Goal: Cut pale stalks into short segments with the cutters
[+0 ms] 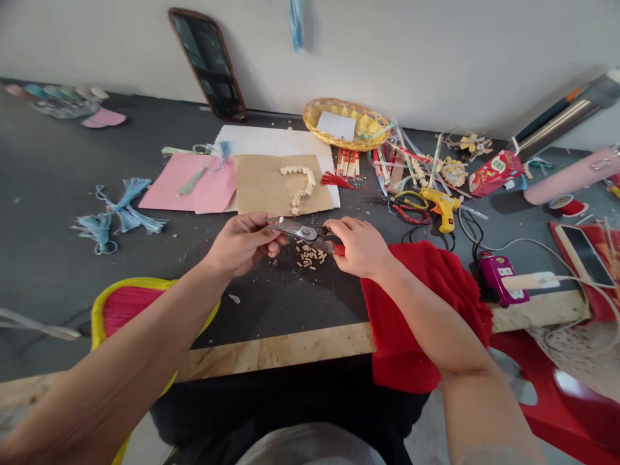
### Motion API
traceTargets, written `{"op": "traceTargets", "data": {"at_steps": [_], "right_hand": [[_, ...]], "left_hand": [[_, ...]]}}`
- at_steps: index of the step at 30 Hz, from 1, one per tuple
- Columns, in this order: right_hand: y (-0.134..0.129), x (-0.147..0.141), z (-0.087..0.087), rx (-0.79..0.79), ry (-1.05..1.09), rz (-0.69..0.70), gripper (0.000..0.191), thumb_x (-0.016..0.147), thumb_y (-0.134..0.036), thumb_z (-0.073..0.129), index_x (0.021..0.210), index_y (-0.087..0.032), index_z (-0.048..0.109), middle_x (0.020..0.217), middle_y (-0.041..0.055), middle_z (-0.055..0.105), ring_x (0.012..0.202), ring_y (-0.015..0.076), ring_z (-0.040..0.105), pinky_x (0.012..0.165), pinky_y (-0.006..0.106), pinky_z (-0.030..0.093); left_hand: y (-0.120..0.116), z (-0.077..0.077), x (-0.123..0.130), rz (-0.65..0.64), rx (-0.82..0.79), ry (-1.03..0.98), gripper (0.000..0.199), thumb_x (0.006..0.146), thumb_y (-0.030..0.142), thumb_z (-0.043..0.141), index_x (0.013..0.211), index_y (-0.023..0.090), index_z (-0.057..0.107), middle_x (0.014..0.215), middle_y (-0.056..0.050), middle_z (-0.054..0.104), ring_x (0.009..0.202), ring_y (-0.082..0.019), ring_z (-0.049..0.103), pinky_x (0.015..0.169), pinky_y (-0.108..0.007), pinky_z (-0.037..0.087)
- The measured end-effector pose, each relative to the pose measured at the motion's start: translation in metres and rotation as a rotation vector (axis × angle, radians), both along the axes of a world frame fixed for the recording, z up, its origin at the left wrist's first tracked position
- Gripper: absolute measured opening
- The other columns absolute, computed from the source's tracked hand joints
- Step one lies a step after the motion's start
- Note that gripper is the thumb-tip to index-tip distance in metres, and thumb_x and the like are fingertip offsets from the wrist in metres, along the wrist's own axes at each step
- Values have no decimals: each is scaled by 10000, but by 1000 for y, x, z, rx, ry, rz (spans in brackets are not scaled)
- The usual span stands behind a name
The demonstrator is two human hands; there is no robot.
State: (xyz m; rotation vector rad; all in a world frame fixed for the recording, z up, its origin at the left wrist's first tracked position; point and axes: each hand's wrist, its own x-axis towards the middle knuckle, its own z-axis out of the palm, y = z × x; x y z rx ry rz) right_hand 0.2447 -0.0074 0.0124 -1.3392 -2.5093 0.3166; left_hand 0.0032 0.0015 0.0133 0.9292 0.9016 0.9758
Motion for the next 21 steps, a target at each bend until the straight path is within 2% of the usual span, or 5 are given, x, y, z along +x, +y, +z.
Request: {"op": "traceTargets", "data": {"at_steps": [8,14,21], "right_hand": [[-3,-3,-2,9,-21,-46,445,749,-185,558,1195,-170,551,1124,116,652,993,264,626,884,401,490],[-2,-3,-5,76,-51,-92,486,768,-189,561,1252,-196,525,1147,109,644,1067,291,595,848,417,459],[-2,-2,-2,74,-96,-65,576,762,-186,565,1331,-204,476,1191,112,622,1094,301,560,852,426,434]], "left_hand": [[-1,3,3,25,-41,-33,145,620,163,787,663,119,656,565,-12,656,420,-65,535,424,-172,438],[0,0,4,64,31,4,165,642,185,796,724,127,666,638,-18,676,486,-75,565,471,-189,469],[1,-5,4,99,68,87,92,676,177,758,710,137,683,614,-19,670,467,-79,555,454,-196,458]]}}
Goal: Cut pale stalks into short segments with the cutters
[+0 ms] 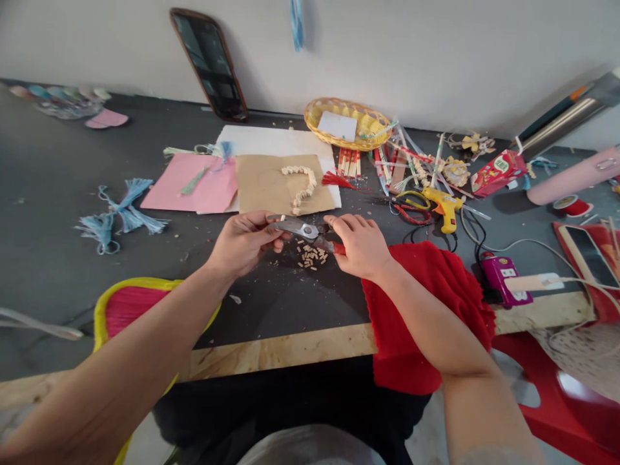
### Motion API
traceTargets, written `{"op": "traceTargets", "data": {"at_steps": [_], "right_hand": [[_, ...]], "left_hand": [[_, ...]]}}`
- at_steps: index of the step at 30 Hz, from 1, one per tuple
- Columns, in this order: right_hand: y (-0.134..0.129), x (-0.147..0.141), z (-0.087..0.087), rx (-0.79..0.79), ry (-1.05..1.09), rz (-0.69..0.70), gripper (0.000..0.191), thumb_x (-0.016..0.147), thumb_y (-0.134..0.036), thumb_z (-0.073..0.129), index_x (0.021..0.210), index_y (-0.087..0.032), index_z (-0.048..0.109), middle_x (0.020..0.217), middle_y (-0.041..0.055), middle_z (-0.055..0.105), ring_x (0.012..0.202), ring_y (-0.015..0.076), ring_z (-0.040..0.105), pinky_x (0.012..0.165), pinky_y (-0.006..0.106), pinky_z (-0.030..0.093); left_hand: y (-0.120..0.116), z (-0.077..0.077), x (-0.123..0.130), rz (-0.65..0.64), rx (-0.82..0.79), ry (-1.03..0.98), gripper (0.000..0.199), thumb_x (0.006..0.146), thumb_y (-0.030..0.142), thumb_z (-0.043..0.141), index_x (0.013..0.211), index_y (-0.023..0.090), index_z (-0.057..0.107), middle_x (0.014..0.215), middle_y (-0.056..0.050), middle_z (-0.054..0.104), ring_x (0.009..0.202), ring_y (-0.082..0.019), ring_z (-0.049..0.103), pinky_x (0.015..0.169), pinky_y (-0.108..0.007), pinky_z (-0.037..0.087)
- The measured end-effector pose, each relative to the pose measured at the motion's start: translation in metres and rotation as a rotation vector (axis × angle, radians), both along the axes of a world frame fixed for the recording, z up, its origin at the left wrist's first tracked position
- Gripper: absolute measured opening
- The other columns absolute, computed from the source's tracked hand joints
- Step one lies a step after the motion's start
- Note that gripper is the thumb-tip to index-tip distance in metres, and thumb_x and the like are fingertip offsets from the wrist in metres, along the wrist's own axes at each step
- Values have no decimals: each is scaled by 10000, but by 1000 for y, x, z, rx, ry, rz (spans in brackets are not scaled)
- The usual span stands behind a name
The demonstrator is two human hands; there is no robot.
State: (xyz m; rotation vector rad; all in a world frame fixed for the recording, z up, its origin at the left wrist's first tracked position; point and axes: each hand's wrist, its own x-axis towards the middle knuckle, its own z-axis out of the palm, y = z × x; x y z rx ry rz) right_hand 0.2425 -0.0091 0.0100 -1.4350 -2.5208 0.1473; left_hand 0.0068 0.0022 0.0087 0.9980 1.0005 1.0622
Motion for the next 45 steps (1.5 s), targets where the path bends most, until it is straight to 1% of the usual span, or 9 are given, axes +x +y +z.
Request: {"op": "traceTargets", "data": {"at_steps": [5,10,15,20,23,26,31,39,45], "right_hand": [[0,0,0,-17,12,8,563,756,-179,565,1314,-204,491,1177,111,627,1097,297,568,854,421,439],[0,1,-2,-35,56,18,530,733,-175,577,1258,-215,517,1177,94,635,1094,288,590,859,413,455],[-1,-1,-2,-51,86,17,489,724,-183,588,1210,-203,539,1164,97,652,1036,272,622,885,406,472],[-3,-3,-1,-59,56,0,425,762,-168,546,1186,-204,550,1115,90,671,969,250,639,848,377,490],[-3,-3,-2,-38,25,-14,451,755,-168,558,1204,-207,540,1139,97,662,1006,266,628,849,396,477],[-1,-1,-2,-16,-3,-5,520,758,-180,574,1272,-212,506,1177,104,644,1079,290,601,854,417,459],[1,1,0,-28,-22,26,591,761,-189,570,1342,-211,463,1201,108,627,1108,303,579,854,422,443],[2,3,0,-36,18,32,576,767,-194,572,1333,-224,469,1201,102,628,1110,299,573,866,425,438],[2,4,-2,-44,41,33,542,786,-205,588,1318,-218,485,1210,97,628,1123,294,579,886,428,448]], "left_hand": [[0,0,-2,-25,9,-15,93,654,176,766,704,137,698,604,-19,672,462,-82,554,449,-199,455],[1,1,-4,-58,15,-40,92,644,170,766,677,133,689,599,-23,676,451,-82,558,439,-193,449],[-1,5,-3,-48,-28,-62,105,633,172,773,668,134,682,587,-22,673,439,-80,550,428,-190,444],[-3,7,-1,-45,-45,-68,111,640,182,776,661,131,679,584,-20,664,439,-74,543,424,-185,444],[-2,6,0,-37,-56,-55,96,654,164,757,656,129,668,579,-18,659,440,-73,543,423,-180,443],[-1,3,0,-28,-61,-50,72,663,136,735,662,123,664,579,-20,662,436,-72,546,425,-178,445],[-1,3,-1,-61,-77,-60,72,667,137,731,660,120,661,583,-28,669,430,-75,548,429,-184,450],[0,5,-3,-89,-83,-42,99,695,159,725,645,130,646,597,-34,672,432,-74,542,428,-190,442],[-1,5,-3,-96,-78,-67,95,679,151,731,646,129,645,596,-33,675,430,-76,535,428,-196,438]]}}
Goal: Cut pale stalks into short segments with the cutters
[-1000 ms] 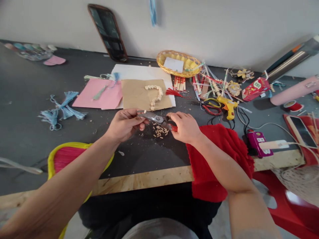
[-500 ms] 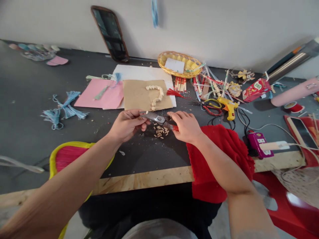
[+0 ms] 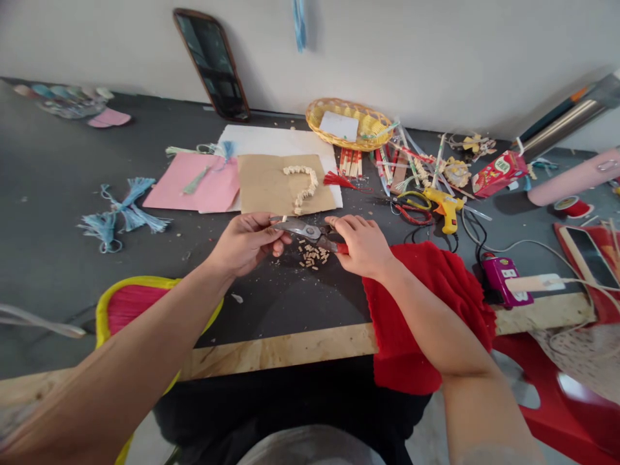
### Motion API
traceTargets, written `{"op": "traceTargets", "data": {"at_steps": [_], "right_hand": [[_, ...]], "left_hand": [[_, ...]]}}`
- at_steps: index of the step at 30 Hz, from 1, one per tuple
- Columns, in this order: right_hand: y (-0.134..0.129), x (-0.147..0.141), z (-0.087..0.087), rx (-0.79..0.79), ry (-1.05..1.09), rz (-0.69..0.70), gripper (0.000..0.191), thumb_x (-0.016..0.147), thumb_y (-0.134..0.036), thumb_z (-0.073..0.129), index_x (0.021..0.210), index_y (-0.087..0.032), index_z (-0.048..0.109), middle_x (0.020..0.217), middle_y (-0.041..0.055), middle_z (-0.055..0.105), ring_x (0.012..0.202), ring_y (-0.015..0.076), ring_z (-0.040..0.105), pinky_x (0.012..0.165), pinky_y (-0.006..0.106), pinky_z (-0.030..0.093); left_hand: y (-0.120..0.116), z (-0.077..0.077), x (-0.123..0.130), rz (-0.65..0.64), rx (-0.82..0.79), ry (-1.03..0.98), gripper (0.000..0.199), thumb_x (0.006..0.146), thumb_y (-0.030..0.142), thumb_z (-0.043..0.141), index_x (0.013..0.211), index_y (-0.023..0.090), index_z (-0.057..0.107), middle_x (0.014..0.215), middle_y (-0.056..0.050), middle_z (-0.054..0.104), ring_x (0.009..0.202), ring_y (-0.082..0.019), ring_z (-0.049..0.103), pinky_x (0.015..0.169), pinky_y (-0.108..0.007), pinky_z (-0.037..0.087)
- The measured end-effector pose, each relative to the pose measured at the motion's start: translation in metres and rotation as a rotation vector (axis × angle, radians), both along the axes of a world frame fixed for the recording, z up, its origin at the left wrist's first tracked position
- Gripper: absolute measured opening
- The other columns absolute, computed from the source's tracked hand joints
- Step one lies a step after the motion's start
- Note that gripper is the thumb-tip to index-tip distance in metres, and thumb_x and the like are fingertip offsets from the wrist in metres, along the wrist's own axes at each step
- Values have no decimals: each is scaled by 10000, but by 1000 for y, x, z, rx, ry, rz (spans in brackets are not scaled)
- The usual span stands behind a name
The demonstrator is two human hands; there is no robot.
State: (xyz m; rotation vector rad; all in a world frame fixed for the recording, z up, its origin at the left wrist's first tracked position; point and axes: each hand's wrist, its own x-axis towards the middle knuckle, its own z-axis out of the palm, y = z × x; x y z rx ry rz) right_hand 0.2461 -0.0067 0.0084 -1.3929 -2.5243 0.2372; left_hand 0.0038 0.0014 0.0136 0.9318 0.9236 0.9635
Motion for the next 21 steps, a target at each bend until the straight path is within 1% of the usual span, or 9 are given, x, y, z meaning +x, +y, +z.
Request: {"op": "traceTargets", "data": {"at_steps": [6,11,15,21], "right_hand": [[-1,-1,2,-13,22,-2,541,796,-214,595,1324,-231,480,1214,99,628,1135,295,580,891,434,455],[-2,-2,3,-7,8,-6,513,789,-208,597,1293,-222,507,1197,99,636,1111,290,592,889,427,463],[-2,-2,3,-28,-5,-3,507,767,-201,607,1268,-204,531,1168,92,644,1054,274,620,890,408,470],[-4,-4,4,-51,-24,1,453,778,-205,565,1230,-186,547,1082,91,665,948,247,641,838,367,480]], "left_hand": [[-1,1,0,-14,-2,-34,115,674,165,752,655,129,644,598,-33,676,433,-76,539,438,-199,448],[0,1,0,-19,-7,-34,119,674,162,753,649,125,643,587,-33,674,423,-75,538,429,-194,444],[1,1,0,-9,-15,-30,125,639,156,762,635,116,645,569,-33,669,405,-73,531,408,-186,432],[-1,1,1,42,-40,-10,122,614,175,764,641,114,662,540,-22,654,385,-74,516,382,-185,409]]}}
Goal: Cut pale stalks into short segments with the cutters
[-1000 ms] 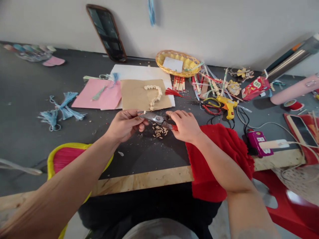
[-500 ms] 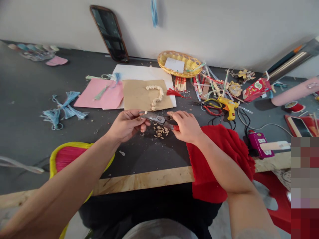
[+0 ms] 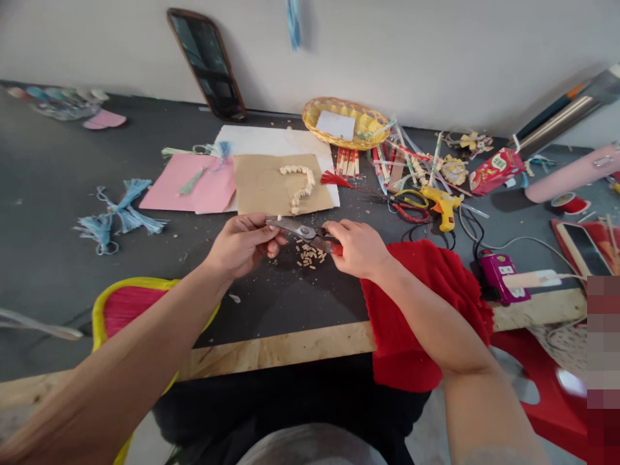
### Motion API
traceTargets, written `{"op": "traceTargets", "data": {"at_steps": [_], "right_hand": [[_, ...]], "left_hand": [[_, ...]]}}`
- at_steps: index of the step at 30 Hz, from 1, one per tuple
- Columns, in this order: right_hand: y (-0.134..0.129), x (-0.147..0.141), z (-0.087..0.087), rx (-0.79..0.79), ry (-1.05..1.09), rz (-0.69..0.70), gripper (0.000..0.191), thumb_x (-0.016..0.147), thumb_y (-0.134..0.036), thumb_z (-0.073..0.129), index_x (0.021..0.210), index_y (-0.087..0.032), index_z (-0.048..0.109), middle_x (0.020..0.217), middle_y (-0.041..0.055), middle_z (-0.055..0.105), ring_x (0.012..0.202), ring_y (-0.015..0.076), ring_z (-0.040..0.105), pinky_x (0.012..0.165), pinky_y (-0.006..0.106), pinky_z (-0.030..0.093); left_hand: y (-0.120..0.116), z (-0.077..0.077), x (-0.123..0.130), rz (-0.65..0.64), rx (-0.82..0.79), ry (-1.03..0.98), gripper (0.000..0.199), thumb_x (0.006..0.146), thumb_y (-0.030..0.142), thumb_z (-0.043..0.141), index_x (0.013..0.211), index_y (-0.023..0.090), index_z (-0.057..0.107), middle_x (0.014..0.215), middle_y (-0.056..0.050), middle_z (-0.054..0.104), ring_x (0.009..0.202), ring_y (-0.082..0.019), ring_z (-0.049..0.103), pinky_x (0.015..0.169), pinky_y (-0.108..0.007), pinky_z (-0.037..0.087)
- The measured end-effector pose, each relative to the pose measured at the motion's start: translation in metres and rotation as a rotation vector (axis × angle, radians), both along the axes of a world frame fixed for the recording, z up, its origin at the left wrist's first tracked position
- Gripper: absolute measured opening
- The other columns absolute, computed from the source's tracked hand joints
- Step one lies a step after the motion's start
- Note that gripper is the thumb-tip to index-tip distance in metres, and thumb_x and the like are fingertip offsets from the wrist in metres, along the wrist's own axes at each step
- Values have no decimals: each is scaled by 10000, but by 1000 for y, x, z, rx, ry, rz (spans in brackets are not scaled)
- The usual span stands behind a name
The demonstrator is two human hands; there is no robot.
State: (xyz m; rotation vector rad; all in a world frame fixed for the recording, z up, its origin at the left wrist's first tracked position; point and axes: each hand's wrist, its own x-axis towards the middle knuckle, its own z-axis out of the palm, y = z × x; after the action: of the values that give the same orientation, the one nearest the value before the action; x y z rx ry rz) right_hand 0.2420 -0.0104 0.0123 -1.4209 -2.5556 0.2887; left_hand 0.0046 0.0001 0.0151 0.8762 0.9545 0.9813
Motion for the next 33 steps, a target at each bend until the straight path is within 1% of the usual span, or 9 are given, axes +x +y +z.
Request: {"op": "traceTargets", "data": {"at_steps": [4,8,11,15,22,28,33], "right_hand": [[-2,-3,0,15,-47,-37,436,766,-194,556,1202,-188,559,1043,85,672,902,242,638,803,355,469],[-1,-4,-3,74,-42,-87,442,777,-210,570,1218,-197,550,1118,94,663,991,260,626,808,370,445],[0,-3,-4,106,-22,-101,465,785,-205,569,1249,-202,537,1136,89,657,1058,269,609,814,376,432],[1,-2,-4,128,-32,-102,507,784,-207,578,1287,-204,516,1151,90,648,1080,279,595,808,386,423],[1,-1,-2,113,-41,-69,532,792,-220,578,1317,-210,491,1190,102,636,1095,285,575,824,398,410],[1,-1,-1,87,-35,-68,527,802,-237,597,1318,-211,497,1206,104,634,1119,289,571,844,401,413],[1,0,-1,67,-36,-62,513,817,-246,600,1319,-216,498,1217,99,634,1119,284,575,848,404,420]], "left_hand": [[0,-1,0,6,-7,-4,145,608,190,778,626,119,652,543,-21,654,392,-74,522,387,-184,412],[2,-3,2,10,22,20,164,626,213,793,672,115,670,596,-29,674,446,-75,554,435,-184,451],[3,-6,2,28,57,23,181,639,227,806,708,126,672,638,-21,682,481,-71,566,462,-180,467],[4,-9,2,55,93,38,173,655,222,797,682,140,648,631,-11,675,487,-70,565,464,-178,466],[4,-9,2,55,99,53,120,644,175,771,675,147,658,607,-9,676,456,-72,550,449,-187,464],[3,-10,1,14,120,45,136,644,211,788,684,138,681,613,-17,675,473,-79,559,459,-192,470],[4,-11,0,2,133,56,107,669,202,768,692,141,683,604,-14,666,464,-79,554,454,-194,460]]}}
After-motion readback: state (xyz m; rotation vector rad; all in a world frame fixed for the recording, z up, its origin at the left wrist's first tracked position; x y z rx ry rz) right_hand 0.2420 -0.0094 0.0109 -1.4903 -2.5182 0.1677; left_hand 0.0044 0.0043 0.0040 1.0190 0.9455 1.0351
